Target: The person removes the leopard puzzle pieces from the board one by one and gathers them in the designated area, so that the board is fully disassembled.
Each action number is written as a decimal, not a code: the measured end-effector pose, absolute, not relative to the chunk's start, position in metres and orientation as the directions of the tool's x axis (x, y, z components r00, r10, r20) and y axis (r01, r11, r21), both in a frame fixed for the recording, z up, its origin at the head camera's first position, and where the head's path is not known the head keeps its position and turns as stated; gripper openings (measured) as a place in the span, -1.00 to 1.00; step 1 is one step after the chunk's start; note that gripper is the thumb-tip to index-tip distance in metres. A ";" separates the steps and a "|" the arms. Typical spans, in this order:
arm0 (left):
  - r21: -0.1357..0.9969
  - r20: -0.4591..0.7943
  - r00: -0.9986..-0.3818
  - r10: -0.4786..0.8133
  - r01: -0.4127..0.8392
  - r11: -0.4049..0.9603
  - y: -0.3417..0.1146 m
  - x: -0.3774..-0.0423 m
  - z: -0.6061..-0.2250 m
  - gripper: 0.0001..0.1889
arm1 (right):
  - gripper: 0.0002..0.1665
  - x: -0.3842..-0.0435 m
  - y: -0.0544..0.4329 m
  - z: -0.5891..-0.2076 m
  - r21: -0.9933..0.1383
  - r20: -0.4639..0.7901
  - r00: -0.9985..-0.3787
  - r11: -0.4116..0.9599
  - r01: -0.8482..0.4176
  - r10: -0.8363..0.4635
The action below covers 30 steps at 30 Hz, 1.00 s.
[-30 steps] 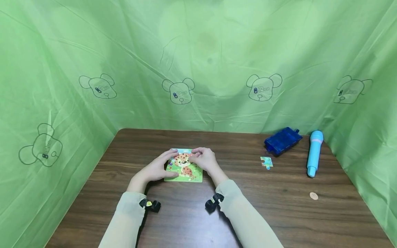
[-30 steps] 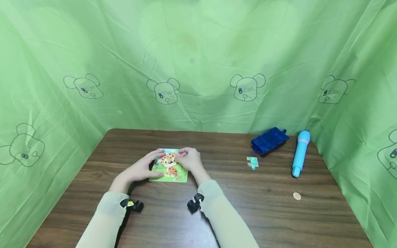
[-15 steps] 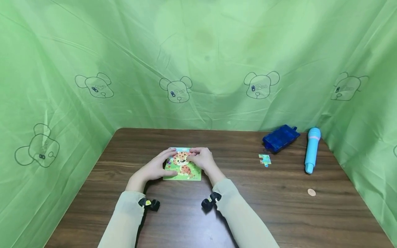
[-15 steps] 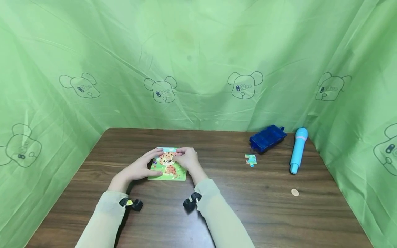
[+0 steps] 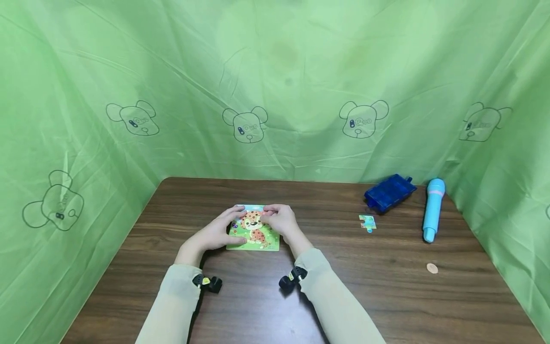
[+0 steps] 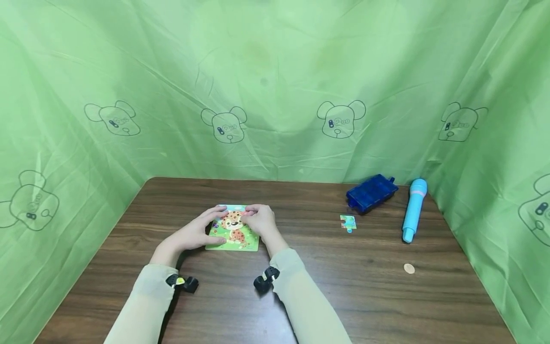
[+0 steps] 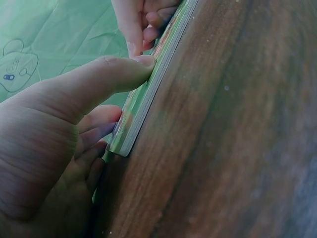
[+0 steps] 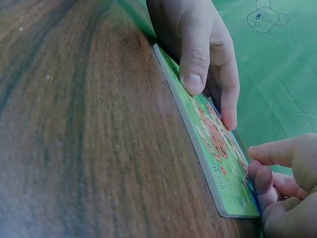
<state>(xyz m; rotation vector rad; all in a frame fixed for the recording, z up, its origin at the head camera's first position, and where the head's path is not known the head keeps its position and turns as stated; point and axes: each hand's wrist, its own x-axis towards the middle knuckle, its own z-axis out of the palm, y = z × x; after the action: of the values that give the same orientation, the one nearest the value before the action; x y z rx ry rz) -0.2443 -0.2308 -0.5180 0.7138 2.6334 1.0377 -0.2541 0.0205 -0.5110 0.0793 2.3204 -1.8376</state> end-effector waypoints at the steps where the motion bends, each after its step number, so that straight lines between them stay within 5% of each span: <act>1: 0.688 -0.031 -0.858 0.512 0.353 0.634 -0.231 -0.245 -0.518 -0.02 | -0.58 -0.254 0.020 -0.510 -0.960 -0.171 -0.983 0.236 0.151 -0.067; 16: 0.697 -0.039 -0.853 0.520 0.350 0.626 -0.232 -0.247 -0.522 -0.02 | -0.51 -0.255 0.017 -0.516 -0.947 -0.146 -0.988 0.295 0.126 -0.047; 30: 0.691 -0.036 -0.855 0.518 0.353 0.631 -0.233 -0.247 -0.524 -0.03 | -0.73 -0.253 0.013 -0.517 -0.956 -0.079 -0.997 0.286 0.072 -0.012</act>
<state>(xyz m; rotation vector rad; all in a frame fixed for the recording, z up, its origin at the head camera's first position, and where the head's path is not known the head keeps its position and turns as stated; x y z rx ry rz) -0.2470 -0.2331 -0.5241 0.7124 2.6226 1.0372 -0.2528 0.0129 -0.5173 0.0584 2.4616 -1.8358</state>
